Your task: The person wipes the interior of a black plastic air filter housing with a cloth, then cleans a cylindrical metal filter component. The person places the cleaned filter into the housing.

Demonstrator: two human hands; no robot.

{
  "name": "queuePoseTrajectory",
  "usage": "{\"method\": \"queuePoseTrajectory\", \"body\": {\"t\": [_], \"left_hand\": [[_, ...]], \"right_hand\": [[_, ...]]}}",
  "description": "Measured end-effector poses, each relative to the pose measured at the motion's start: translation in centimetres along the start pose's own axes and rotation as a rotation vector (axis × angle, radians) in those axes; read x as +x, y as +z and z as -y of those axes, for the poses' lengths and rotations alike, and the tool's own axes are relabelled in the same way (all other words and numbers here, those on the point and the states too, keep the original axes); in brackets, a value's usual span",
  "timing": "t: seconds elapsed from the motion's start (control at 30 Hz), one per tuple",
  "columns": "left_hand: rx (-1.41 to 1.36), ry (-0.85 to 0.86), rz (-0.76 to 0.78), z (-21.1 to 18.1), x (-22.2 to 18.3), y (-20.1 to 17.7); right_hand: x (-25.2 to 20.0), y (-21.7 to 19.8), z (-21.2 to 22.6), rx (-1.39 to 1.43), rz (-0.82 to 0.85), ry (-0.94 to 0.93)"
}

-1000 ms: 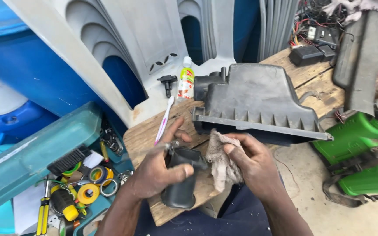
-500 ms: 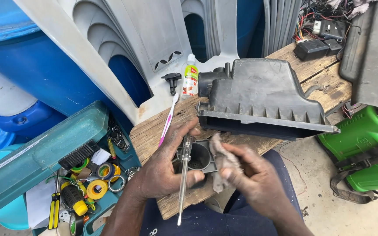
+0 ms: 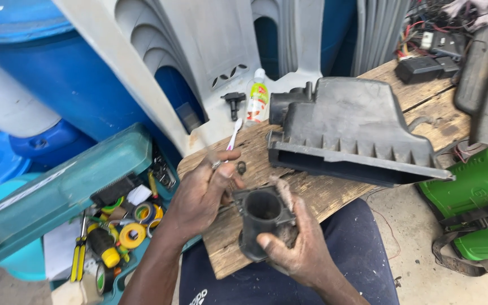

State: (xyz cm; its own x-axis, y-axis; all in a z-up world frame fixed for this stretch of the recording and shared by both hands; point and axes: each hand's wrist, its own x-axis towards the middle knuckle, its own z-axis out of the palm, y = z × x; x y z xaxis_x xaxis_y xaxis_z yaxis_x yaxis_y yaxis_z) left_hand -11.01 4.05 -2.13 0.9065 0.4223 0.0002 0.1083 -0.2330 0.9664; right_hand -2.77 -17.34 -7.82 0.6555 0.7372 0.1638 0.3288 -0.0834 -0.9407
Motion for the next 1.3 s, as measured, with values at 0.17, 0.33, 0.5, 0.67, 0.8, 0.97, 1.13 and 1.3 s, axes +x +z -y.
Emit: {"method": "queuePoseTrajectory", "body": {"t": [0.17,0.33,0.5,0.67,0.8,0.97,1.13,1.3], "left_hand": [[0.776,-0.1,0.012,1.1,-0.3,-3.2],[0.953,-0.429,-0.018,5.6,-4.8,-6.2],[1.132,-0.457,-0.095,13.5,-7.9,-7.5],[1.151,-0.362,-0.293,18.1,-8.1,-7.1],[1.275,-0.358,-0.343,16.3,-7.9,-6.1],[1.281,-0.152,-0.505,16.6,-8.2,-5.3],[0.559,-0.423,-0.273,1.8,-7.1,-0.4],[0.262,-0.333,0.35,-1.8,-4.9,2.9]], "right_hand": [[-0.5,-0.2,-3.7,0.375,-0.107,0.137],[-0.5,-0.8,-4.9,0.421,-0.138,0.143],[0.3,-0.4,-5.1,0.535,-0.153,0.092],[0.5,-0.5,-3.5,0.512,-0.097,0.117],[0.5,-0.9,-4.2,0.465,-0.111,0.133],[0.7,-1.0,-3.2,0.379,-0.073,0.142],[0.5,-0.9,-3.2,0.396,-0.121,0.201],[0.0,-0.4,-1.5,-0.18,0.029,0.051]]}}
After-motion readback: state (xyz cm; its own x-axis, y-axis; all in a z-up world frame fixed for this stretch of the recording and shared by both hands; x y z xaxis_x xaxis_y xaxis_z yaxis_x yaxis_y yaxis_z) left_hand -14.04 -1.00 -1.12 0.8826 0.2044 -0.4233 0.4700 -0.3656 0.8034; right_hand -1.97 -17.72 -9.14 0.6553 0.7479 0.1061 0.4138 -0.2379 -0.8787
